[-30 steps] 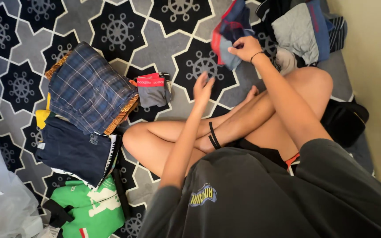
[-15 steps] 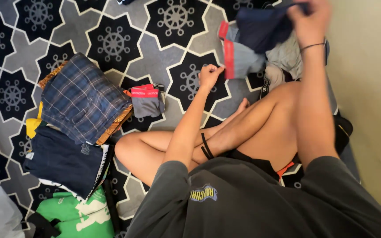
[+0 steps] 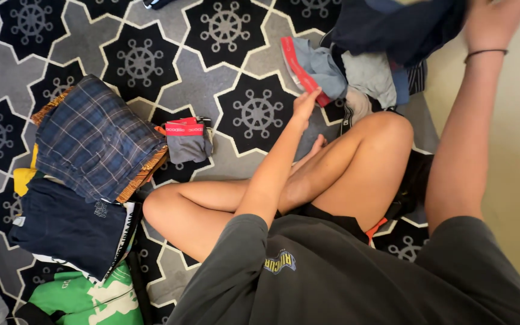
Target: Folding various pieces of laundry, specifically underwear, while sitting on a patterned rug.
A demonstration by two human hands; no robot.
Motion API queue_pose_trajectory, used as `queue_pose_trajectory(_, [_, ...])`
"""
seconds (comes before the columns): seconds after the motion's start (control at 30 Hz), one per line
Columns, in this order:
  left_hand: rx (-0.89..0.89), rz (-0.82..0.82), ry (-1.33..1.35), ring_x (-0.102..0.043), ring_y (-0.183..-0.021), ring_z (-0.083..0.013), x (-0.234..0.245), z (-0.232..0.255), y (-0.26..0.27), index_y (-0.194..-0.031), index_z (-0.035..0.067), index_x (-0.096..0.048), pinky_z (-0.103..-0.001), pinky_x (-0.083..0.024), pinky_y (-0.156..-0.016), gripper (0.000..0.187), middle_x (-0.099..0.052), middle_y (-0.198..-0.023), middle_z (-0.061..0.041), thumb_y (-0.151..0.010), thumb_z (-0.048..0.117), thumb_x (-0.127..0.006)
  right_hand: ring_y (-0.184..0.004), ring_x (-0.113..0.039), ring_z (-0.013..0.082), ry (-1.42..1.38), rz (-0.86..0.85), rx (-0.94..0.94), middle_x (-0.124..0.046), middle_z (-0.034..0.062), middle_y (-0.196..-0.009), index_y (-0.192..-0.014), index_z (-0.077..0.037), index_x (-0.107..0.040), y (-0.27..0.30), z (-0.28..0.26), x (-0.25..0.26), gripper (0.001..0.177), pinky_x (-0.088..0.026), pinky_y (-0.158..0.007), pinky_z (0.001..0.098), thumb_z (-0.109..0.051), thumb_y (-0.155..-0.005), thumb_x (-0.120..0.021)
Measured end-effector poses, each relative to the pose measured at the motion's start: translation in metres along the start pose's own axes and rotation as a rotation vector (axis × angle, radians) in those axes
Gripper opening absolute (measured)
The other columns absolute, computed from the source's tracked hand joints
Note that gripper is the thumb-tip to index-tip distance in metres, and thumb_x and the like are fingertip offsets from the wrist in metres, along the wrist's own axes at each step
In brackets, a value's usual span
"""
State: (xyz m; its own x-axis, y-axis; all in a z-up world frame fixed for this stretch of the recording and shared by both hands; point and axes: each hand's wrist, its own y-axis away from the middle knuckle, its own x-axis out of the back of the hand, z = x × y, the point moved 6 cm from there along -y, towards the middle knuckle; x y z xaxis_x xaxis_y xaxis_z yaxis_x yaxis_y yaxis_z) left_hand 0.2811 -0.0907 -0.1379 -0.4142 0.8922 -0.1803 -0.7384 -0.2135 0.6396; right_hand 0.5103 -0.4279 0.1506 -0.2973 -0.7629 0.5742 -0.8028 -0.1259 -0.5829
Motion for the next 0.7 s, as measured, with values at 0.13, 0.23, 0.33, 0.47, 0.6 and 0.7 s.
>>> queue_pose_trajectory(0.13, [-0.361,-0.029,0.229,-0.064,-0.084,-0.0085,-0.001,0.045,0.029,-0.105,0.007,-0.075,-0.026,-0.050,-0.077,0.032,-0.074,-0.093,0.003,-0.089,0.035,-0.072,-0.122,-0.029,0.0760,0.652,-0.009,0.177,-0.040,0.0519,-0.126,-0.135,0.024,-0.042,0.067,-0.152,-0.026,0.083,-0.033,-0.088,0.0881,-0.037,-0.091,-0.079])
queue_pose_trajectory(0.23, [-0.465,0.035,0.141,-0.060,-0.081,-0.0102,0.006,0.054,0.062,-0.105,0.002,-0.074,-0.029,-0.048,-0.075,0.028,-0.070,-0.089,0.000,-0.096,0.027,-0.069,-0.114,-0.062,0.0405,0.201,-0.457,0.009,-0.071,0.0138,-0.115,-0.117,-0.010,-0.070,0.132,-0.218,-0.080,0.034,-0.049,-0.098,0.0512,-0.023,-0.086,-0.077])
queue_pose_trajectory(0.33, [-0.492,0.083,0.160,-0.060,-0.083,-0.0104,0.024,0.066,0.113,-0.112,0.003,-0.071,-0.029,-0.049,-0.076,0.027,-0.069,-0.092,-0.002,-0.099,0.026,-0.065,-0.111,-0.062,0.0404,-0.206,-0.914,0.059,-0.059,0.0249,-0.123,-0.137,0.002,-0.052,0.197,-0.244,-0.143,0.083,-0.049,-0.093,0.0462,-0.036,-0.073,-0.089])
queue_pose_trajectory(0.47, [-0.413,-0.150,0.427,-0.063,-0.105,-0.0124,0.045,0.079,0.171,-0.122,0.003,-0.067,-0.029,-0.049,-0.093,0.027,-0.069,-0.115,-0.004,-0.104,0.021,-0.060,-0.114,-0.061,0.0397,-0.388,-0.688,0.165,-0.060,0.0250,-0.126,-0.140,0.002,-0.052,0.197,-0.301,-0.135,0.074,-0.049,-0.098,0.0436,-0.021,-0.078,-0.084])
queue_pose_trajectory(0.6, [-0.322,-0.404,0.388,-0.064,-0.121,-0.0176,0.089,0.102,0.226,-0.134,0.004,-0.063,-0.032,-0.048,-0.107,0.037,-0.069,-0.131,-0.001,-0.102,0.020,-0.056,-0.096,-0.060,0.0218,-0.557,-0.753,-0.170,-0.063,0.0103,-0.111,-0.138,-0.002,-0.060,0.214,-0.280,-0.149,0.045,-0.053,-0.084,0.0334,0.000,-0.093,-0.063])
queue_pose_trajectory(0.7, [-0.661,-0.281,0.186,-0.069,-0.104,-0.0260,0.134,0.115,0.228,-0.132,-0.003,-0.068,-0.041,-0.055,-0.089,0.034,-0.075,-0.119,-0.010,-0.105,0.018,-0.066,-0.087,-0.061,0.0078,-0.994,-0.815,-0.441,-0.064,0.0004,-0.111,-0.131,-0.003,-0.057,0.193,-0.311,-0.128,0.043,-0.055,-0.075,0.0248,0.007,-0.089,-0.056])
